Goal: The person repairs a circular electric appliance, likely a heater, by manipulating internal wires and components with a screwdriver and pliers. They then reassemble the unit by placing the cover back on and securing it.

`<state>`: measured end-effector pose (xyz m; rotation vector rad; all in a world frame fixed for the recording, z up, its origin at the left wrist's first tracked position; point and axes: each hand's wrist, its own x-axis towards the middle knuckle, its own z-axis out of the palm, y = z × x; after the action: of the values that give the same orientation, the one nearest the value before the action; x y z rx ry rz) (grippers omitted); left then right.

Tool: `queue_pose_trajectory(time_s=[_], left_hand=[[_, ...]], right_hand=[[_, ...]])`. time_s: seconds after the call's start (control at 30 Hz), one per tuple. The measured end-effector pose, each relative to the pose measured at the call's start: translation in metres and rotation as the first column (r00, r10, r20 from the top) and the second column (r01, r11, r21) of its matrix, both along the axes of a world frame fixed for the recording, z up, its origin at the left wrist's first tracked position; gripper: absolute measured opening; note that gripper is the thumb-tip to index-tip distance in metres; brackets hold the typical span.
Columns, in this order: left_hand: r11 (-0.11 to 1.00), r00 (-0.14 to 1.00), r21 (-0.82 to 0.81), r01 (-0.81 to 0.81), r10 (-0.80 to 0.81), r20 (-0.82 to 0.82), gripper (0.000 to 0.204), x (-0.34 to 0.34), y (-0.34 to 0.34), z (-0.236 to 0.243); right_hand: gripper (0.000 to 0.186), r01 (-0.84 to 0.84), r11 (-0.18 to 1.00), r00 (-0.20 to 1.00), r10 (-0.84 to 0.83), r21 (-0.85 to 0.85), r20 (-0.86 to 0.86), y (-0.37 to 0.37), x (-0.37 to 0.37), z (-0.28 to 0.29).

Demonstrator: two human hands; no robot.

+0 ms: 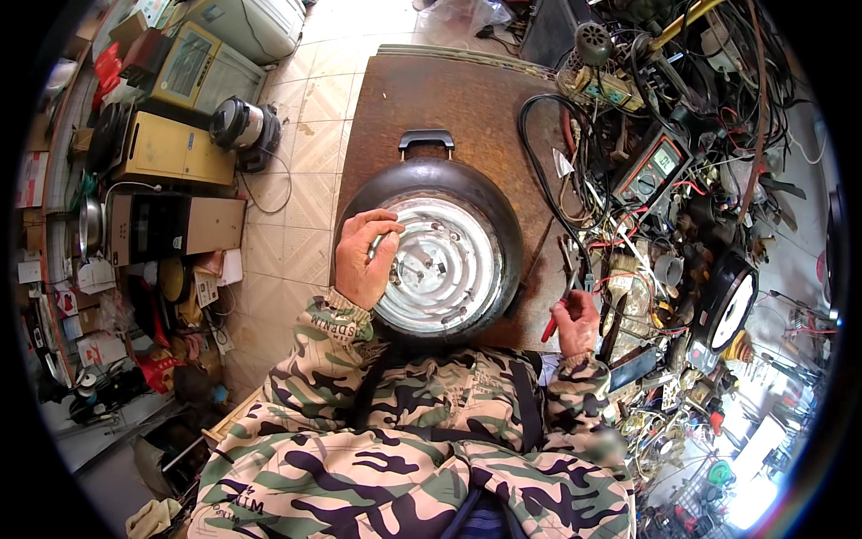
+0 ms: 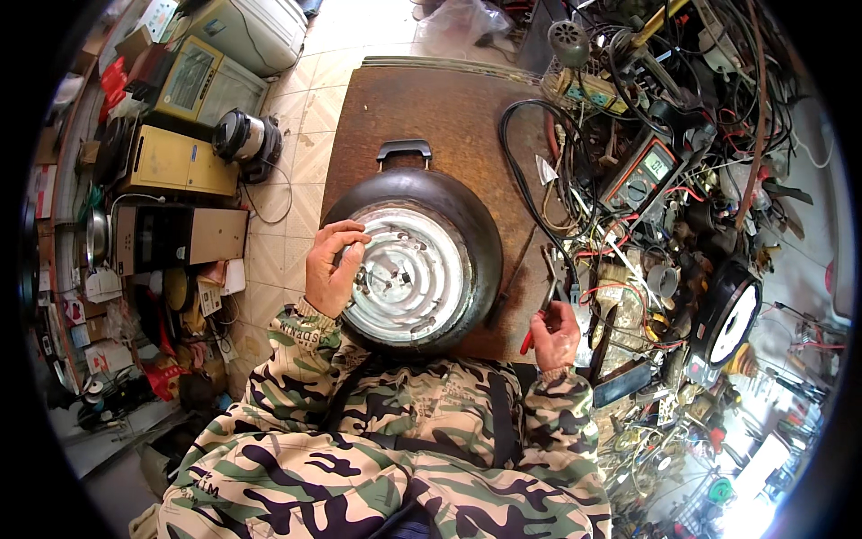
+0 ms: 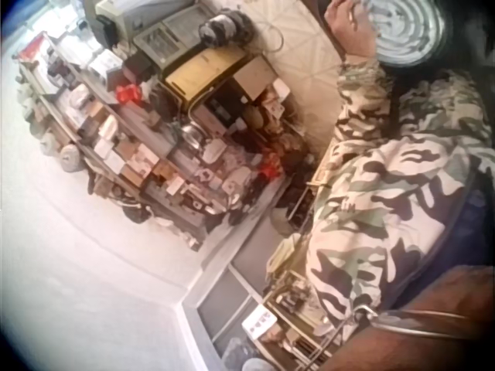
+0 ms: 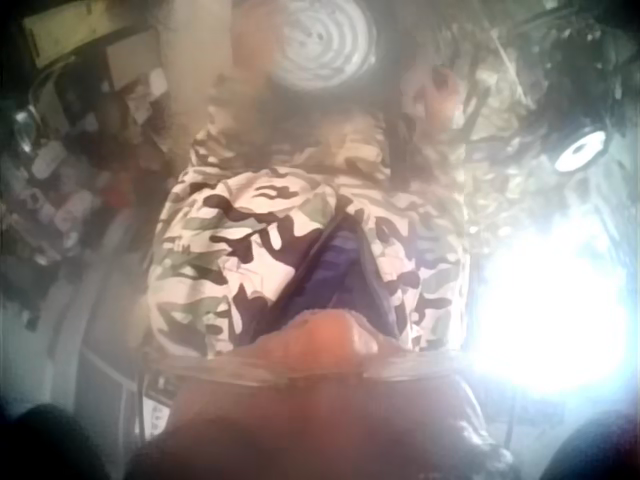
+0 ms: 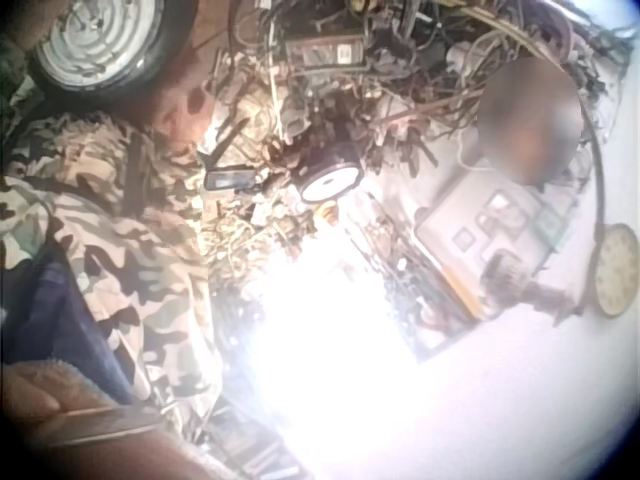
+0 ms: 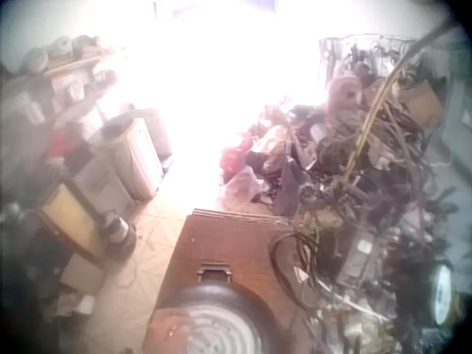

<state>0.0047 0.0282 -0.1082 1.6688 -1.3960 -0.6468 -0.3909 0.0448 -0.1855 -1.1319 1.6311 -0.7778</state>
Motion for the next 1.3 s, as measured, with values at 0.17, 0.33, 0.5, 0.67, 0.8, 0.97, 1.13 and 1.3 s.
queue_pose_trajectory(time_s=[0.17, 0.33, 0.5, 0.67, 0.8, 0.97, 1.13, 1.3], left_hand=[[0.998, 0.996, 0.02, 0.053, -0.051, -0.072, 0.021, 0.01, 0.004, -0.003], [0.995, 0.986, 0.025, 0.093, -0.088, -0.145, 0.022, 0.017, 0.005, -0.004], [0.994, 0.978, 0.031, 0.106, -0.098, -0.181, 0.019, 0.02, 0.007, -0.008], [0.995, 0.987, 0.026, 0.099, -0.095, -0.127, 0.022, 0.019, 0.007, -0.003], [0.996, 0.991, 0.011, 0.086, -0.084, -0.101, 0.022, 0.015, 0.006, -0.003], [0.996, 0.994, -0.022, 0.085, -0.086, -0.068, 0.019, 0.015, 0.006, -0.005], [0.994, 0.995, -0.062, 0.085, -0.088, -0.037, 0.017, 0.015, 0.007, -0.007], [0.99, 0.999, -0.128, 0.052, -0.053, -0.003, 0.019, 0.012, 0.007, -0.009]], right_hand=[[0.033, 0.062, 0.936, 0.579, -0.317, 0.347, 0.751, -0.007, 0.021, 0.06], [0.039, -0.154, 0.951, 0.686, -0.093, 0.269, 0.722, -0.002, 0.045, 0.073], [0.029, -0.226, 0.941, 0.898, 0.1, 0.253, 0.429, 0.015, 0.064, 0.081], [0.029, -0.317, 0.943, 0.942, 0.3, 0.1, 0.15, 0.015, 0.084, 0.095], [0.032, -0.547, 0.817, 0.816, 0.473, -0.181, -0.333, -0.007, 0.097, 0.114], [0.035, -0.648, 0.746, 0.707, 0.516, -0.151, -0.483, -0.029, 0.108, 0.126], [0.021, -0.72, 0.677, 0.648, 0.577, -0.152, -0.497, -0.044, 0.11, 0.127], [0.011, -0.757, 0.653, 0.551, 0.655, 0.019, -0.517, -0.058, 0.128, 0.143]])
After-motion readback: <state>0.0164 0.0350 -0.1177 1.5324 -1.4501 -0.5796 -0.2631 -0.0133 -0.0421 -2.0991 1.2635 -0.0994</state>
